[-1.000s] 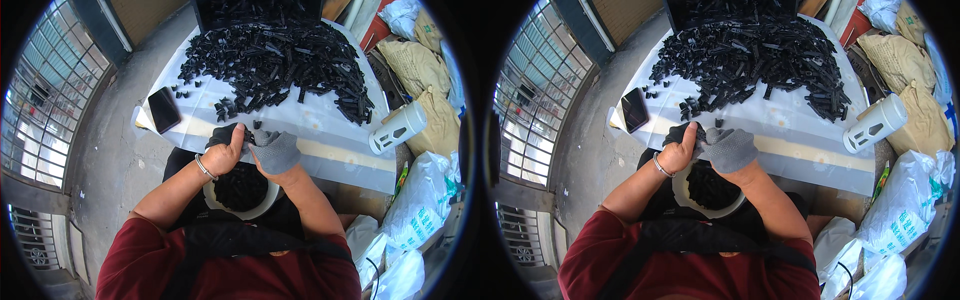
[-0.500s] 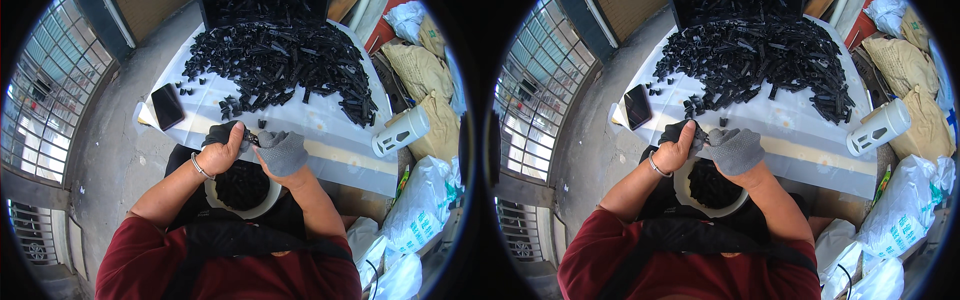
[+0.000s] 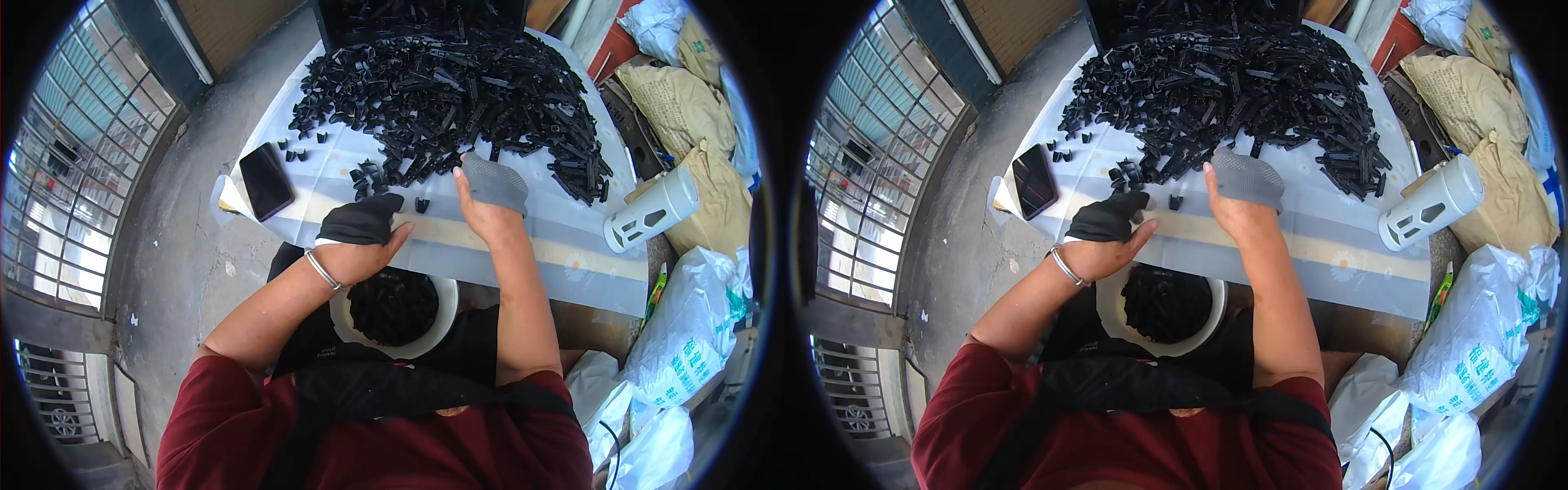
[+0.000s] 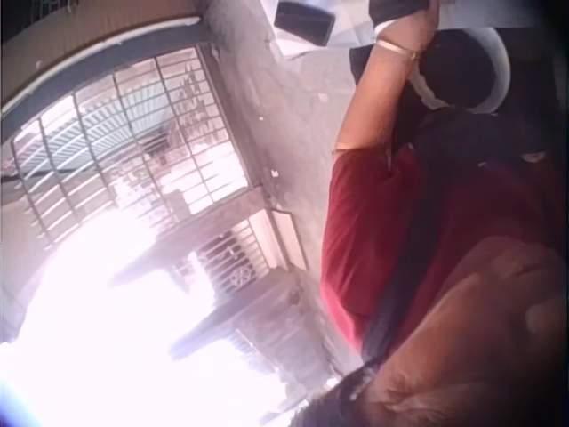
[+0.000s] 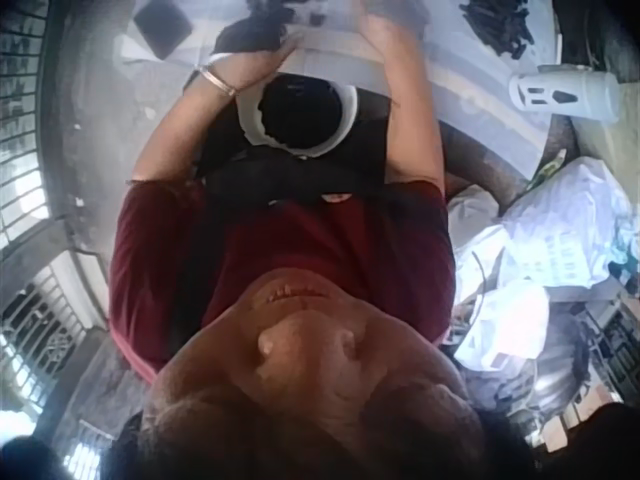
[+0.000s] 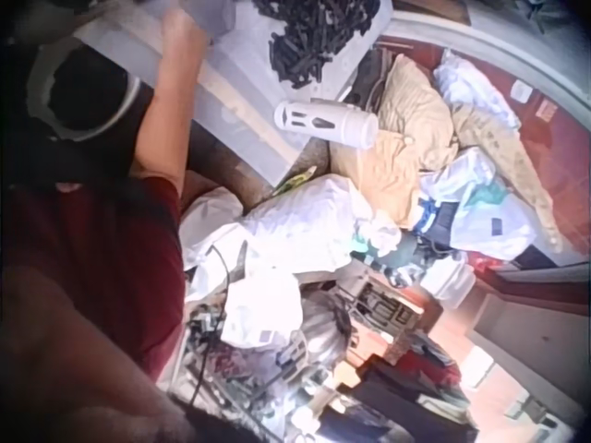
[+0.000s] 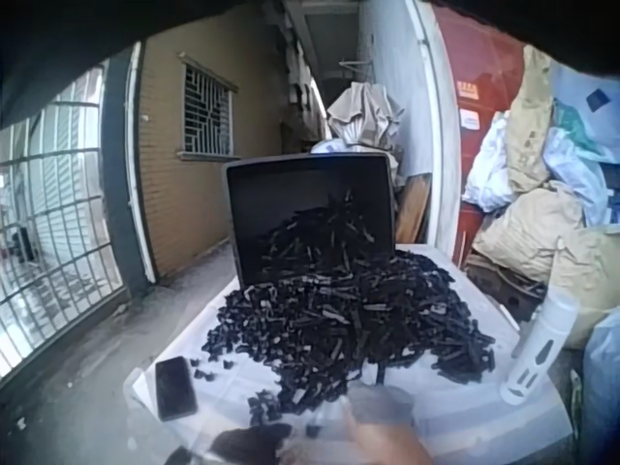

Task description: Trimming or processing small black parts with a hand tool at a workstation and sorting them into a container.

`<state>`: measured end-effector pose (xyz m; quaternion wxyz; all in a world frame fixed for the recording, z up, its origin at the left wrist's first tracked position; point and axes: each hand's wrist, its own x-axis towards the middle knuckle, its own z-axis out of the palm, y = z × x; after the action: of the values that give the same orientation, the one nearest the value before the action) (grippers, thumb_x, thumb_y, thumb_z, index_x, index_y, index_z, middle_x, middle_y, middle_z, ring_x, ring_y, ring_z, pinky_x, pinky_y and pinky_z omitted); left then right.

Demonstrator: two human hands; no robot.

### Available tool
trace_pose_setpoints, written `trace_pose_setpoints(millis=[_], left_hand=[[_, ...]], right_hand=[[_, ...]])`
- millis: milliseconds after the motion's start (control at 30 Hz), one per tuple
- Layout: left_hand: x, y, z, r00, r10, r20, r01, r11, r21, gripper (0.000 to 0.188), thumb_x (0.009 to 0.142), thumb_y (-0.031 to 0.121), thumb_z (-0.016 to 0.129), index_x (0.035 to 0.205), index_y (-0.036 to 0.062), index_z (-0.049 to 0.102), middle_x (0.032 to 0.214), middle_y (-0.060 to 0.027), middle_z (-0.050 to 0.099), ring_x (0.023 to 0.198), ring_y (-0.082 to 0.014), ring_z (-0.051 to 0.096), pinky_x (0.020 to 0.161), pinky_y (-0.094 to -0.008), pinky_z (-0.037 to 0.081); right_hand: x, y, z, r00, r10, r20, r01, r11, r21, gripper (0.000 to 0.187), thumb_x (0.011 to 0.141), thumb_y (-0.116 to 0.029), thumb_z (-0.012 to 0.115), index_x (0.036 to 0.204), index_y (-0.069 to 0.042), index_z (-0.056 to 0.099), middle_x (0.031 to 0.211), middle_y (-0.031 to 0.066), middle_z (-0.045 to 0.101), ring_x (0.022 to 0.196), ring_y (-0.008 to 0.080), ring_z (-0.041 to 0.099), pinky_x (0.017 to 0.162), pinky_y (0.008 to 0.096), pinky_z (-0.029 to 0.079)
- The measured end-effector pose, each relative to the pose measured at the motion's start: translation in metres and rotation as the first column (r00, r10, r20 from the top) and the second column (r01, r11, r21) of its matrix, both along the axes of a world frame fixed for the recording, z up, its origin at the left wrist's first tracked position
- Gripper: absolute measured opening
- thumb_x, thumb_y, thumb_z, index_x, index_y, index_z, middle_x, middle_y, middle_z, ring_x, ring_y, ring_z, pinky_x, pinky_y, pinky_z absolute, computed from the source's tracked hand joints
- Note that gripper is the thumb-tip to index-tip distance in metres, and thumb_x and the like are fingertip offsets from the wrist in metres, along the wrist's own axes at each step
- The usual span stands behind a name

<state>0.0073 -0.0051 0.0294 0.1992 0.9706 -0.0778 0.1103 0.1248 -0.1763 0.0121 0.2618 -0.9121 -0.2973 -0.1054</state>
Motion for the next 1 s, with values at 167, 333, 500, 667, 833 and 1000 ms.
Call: trace_pose_setpoints(millis=[167, 333, 500, 667, 833, 1000], left_hand=[[0.045, -0.023, -0.027, 0.980, 0.005, 0.200, -0.028, 0.994, 0.110, 0.014, 0.078, 0.015, 0.052, 0.087, 0.0068, 0.060, 0.081, -0.0141, 0.060, 0.071, -0.0303, 0.060, 0.063, -0.0386, 0.048], [0.044, -0.012, -0.036, 0.981, -0.071, 0.183, 0.034, 0.979, 0.200, 0.015, 0.072, 0.007, 0.048, 0.083, 0.0083, 0.058, 0.077, -0.0138, 0.059, 0.072, -0.0307, 0.060, 0.061, -0.0402, 0.047], [0.033, -0.011, -0.034, 0.985, -0.016, 0.171, 0.002, 0.997, 0.081, 0.012, 0.074, 0.008, 0.050, 0.084, 0.0079, 0.057, 0.075, -0.0133, 0.058, 0.073, -0.0308, 0.058, 0.062, -0.0409, 0.046], [0.031, -0.009, -0.037, 0.985, -0.045, 0.169, 0.017, 0.987, 0.161, 0.012, 0.077, 0.011, 0.055, 0.087, 0.0065, 0.056, 0.077, -0.0131, 0.058, 0.070, -0.0314, 0.058, 0.060, -0.0405, 0.047], [0.027, -0.002, -0.038, 0.986, 0.019, 0.165, -0.037, 0.993, 0.108, 0.010, 0.078, 0.012, 0.054, 0.086, 0.0075, 0.055, 0.075, -0.0136, 0.057, 0.071, -0.0316, 0.058, 0.060, -0.0406, 0.047], [0.029, -0.003, -0.034, 0.975, -0.065, 0.211, 0.037, 0.990, 0.136, 0.006, 0.078, 0.013, 0.054, 0.081, 0.0079, 0.055, 0.072, -0.0138, 0.057, 0.067, -0.0317, 0.057, 0.059, -0.0409, 0.046]], right_hand=[[0.024, 0.011, -0.021, 0.950, -0.041, 0.311, 0.063, 0.996, -0.061, 0.020, 0.082, -0.025, 0.052, 0.075, -0.007, 0.059, 0.070, 0.0135, 0.058, 0.069, 0.0318, 0.058, 0.060, 0.0443, 0.045], [0.007, 0.001, -0.020, 0.923, 0.118, 0.365, -0.063, 0.985, -0.159, 0.017, 0.075, -0.021, 0.059, 0.086, -0.009, 0.061, 0.076, 0.0149, 0.057, 0.073, 0.0319, 0.056, 0.064, 0.0442, 0.044], [-0.003, -0.007, -0.016, 0.945, -0.055, 0.324, 0.046, 0.998, 0.037, 0.019, 0.075, -0.025, 0.061, 0.079, -0.007, 0.061, 0.073, 0.0136, 0.057, 0.073, 0.0326, 0.056, 0.062, 0.0429, 0.045], [0.000, 0.004, -0.012, 0.967, -0.137, 0.216, 0.167, 0.977, -0.129, 0.022, 0.078, -0.026, 0.059, 0.078, -0.005, 0.060, 0.074, 0.0160, 0.058, 0.074, 0.0331, 0.057, 0.065, 0.0435, 0.045], [-0.002, 0.000, -0.017, 0.982, -0.103, 0.158, 0.127, 0.981, -0.148, 0.022, 0.082, -0.024, 0.056, 0.086, -0.003, 0.060, 0.080, 0.0171, 0.060, 0.077, 0.0345, 0.057, 0.068, 0.0436, 0.045], [0.000, -0.002, -0.015, 0.990, 0.020, 0.141, -0.037, 0.993, 0.114, 0.024, 0.087, -0.022, 0.050, 0.096, -0.002, 0.061, 0.091, 0.0188, 0.061, 0.083, 0.0373, 0.057, 0.073, 0.0452, 0.045]])
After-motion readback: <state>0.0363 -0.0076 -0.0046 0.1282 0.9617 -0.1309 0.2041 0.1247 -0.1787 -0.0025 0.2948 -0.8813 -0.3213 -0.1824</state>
